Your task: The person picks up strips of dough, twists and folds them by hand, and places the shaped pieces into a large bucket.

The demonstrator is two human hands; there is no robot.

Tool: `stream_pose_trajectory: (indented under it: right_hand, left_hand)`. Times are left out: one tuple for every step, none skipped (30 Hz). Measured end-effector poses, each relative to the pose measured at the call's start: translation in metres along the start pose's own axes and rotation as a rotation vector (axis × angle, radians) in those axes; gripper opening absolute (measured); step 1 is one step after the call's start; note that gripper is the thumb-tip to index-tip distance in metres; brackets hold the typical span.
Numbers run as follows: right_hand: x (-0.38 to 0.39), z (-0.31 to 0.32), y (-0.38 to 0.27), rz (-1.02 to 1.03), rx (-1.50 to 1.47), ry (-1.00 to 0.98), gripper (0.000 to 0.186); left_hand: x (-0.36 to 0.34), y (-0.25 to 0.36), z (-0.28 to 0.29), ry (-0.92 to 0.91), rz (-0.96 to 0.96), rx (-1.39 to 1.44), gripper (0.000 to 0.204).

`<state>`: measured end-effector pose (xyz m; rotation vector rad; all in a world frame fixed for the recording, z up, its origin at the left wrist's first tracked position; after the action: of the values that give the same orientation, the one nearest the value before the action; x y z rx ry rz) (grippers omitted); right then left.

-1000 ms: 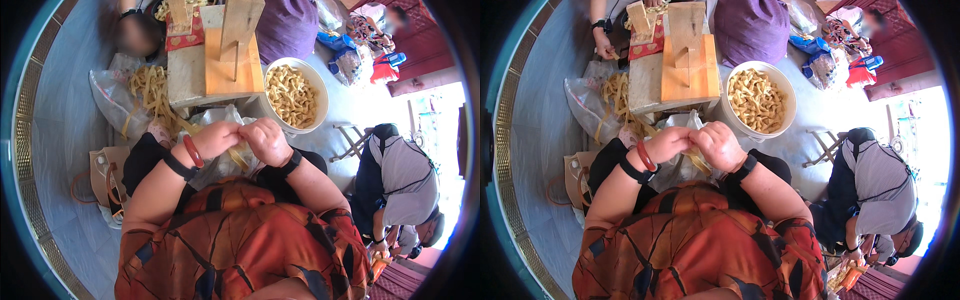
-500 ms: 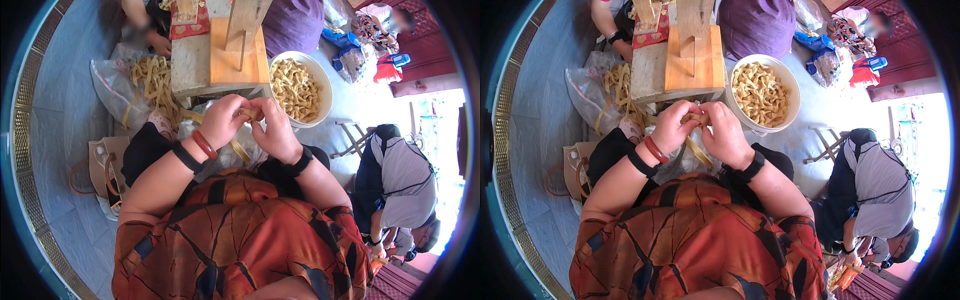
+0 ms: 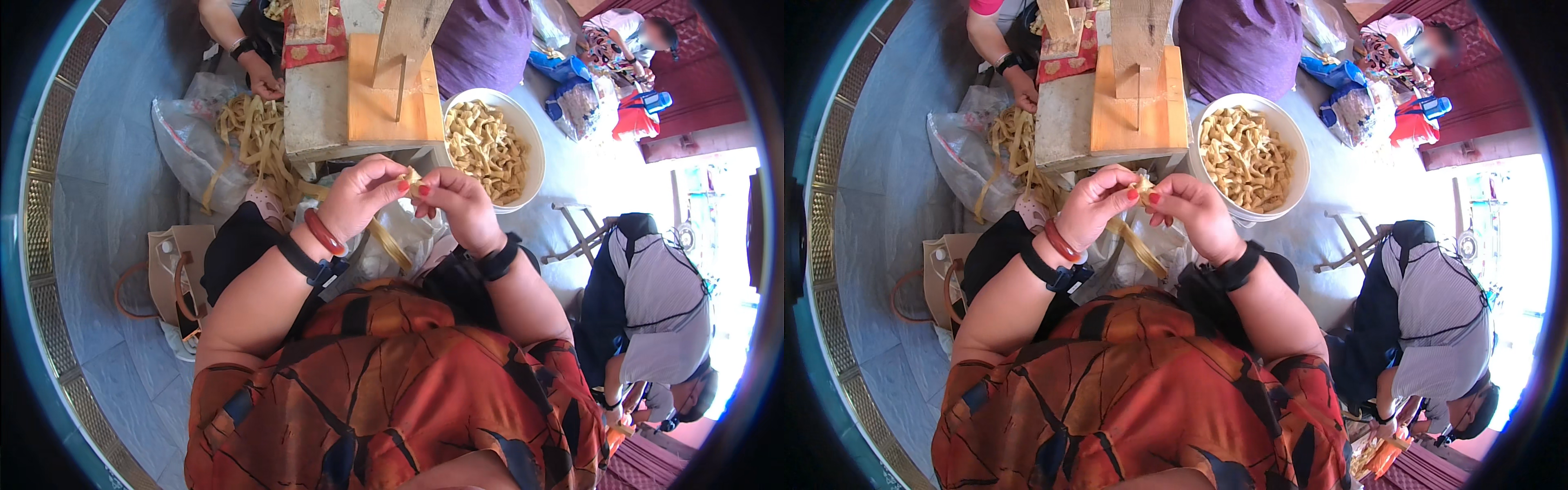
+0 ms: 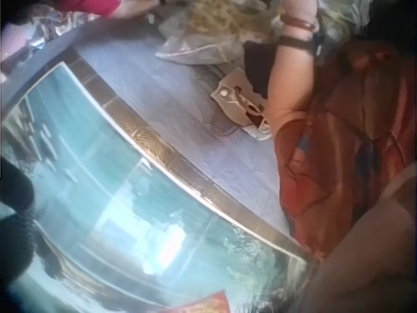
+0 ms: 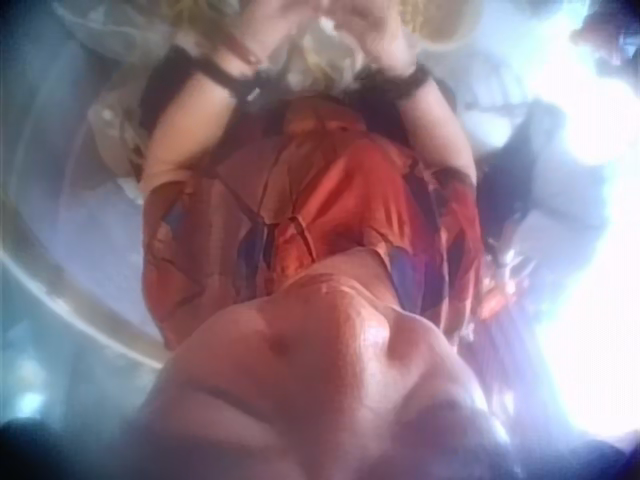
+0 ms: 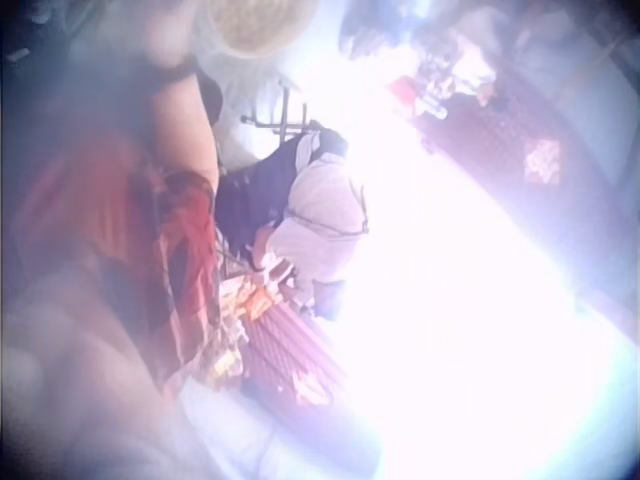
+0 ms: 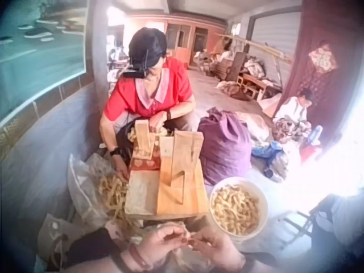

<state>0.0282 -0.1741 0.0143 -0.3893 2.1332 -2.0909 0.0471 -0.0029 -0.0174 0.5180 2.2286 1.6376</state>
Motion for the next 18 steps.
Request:
stream_pose_trajectory:
  right_hand:
    - [0.001, 0.001, 0.006, -0.2, -0.383, -0.006, 0.01]
    - [-0.001, -0.002, 0.005, -0.106, -0.243, 0.01, 0.013]
    - [-0.003, -0.003, -0.004, 0.089, 0.18, -0.01, 0.014]
    - [-0.004, -0.007, -0.016, 0.286, 0.602, -0.027, 0.015]
    - [-0.003, -0.012, -0.024, 0.485, 1.024, -0.041, 0.017]
    - [-0.003, -0.017, -0.025, 0.556, 1.026, -0.056, 0.019]
    - [-0.001, -0.018, -0.029, 0.507, 0.893, -0.112, 0.019]
    - [0.005, -0.018, -0.04, 0.457, 0.76, -0.168, 0.019]
    - [0.009, -0.017, -0.047, 0.406, 0.628, -0.219, 0.019]
    - [0.012, -0.01, -0.038, 0.284, 0.6, -0.218, 0.015]
    - [0.011, -0.004, -0.03, 0.278, 0.546, -0.155, 0.014]
    - [0.009, 0.0, -0.024, 0.27, 0.492, -0.09, 0.012]
    - [0.008, 0.004, -0.022, 0.262, 0.439, -0.025, 0.012]
    - [0.008, 0.007, -0.029, 0.422, 0.578, -0.013, 0.01]
    - [0.005, 0.0, -0.034, 0.513, 0.596, -0.033, 0.01]
    - [0.0, -0.011, -0.039, 0.607, 0.616, -0.048, 0.011]
    - [-0.002, -0.019, -0.042, 0.702, 0.635, -0.064, 0.012]
    - [-0.004, -0.022, -0.037, 0.577, 0.674, -0.192, 0.017]
  left_hand:
    - [0.0, 0.0, 0.001, -0.002, 0.043, -0.011, 0.016]
    - [0.001, -0.001, 0.004, -0.004, 0.086, -0.021, 0.017]
    - [0.001, 0.0, 0.008, 0.005, 0.125, -0.037, 0.017]
    - [0.0, 0.007, 0.004, 0.009, 0.137, -0.163, 0.02]
    - [-0.001, 0.006, 0.007, 0.026, 0.129, -0.2, 0.02]
    - [-0.002, 0.006, 0.008, 0.04, 0.123, -0.236, 0.021]
    - [-0.003, 0.007, 0.009, 0.053, 0.117, -0.271, 0.022]
    - [-0.006, 0.015, 0.012, 0.138, -0.053, -0.364, 0.022]
    - [-0.008, 0.024, 0.012, 0.212, -0.11, -0.422, 0.02]
    - [-0.009, 0.031, 0.012, 0.286, -0.166, -0.48, 0.018]
    - [-0.009, 0.036, 0.013, 0.362, -0.223, -0.537, 0.016]
    - [-0.01, 0.035, 0.01, 0.353, -0.27, -0.574, 0.014]
    - [-0.009, 0.035, 0.009, 0.338, -0.241, -0.609, 0.014]
    - [-0.007, 0.036, 0.006, 0.323, -0.212, -0.645, 0.014]
    - [-0.004, 0.036, 0.003, 0.313, -0.175, -0.684, 0.013]
    - [-0.005, 0.033, 0.0, 0.276, -0.158, -0.698, 0.013]
    - [-0.006, 0.032, -0.002, 0.293, -0.2, -0.651, 0.01]
    - [-0.008, 0.031, -0.005, 0.306, -0.244, -0.602, 0.008]
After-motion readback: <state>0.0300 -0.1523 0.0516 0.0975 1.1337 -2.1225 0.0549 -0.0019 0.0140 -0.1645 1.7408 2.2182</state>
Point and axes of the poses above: each hand's wrist, its own x-axis away from the middle knuckle, its own z-axis out of the back of the hand, y = z × x, the point moved 3 cm from there along -x, towards the middle knuckle, and after that the axes turned 4 degrees about z, right-handed, at the moved point
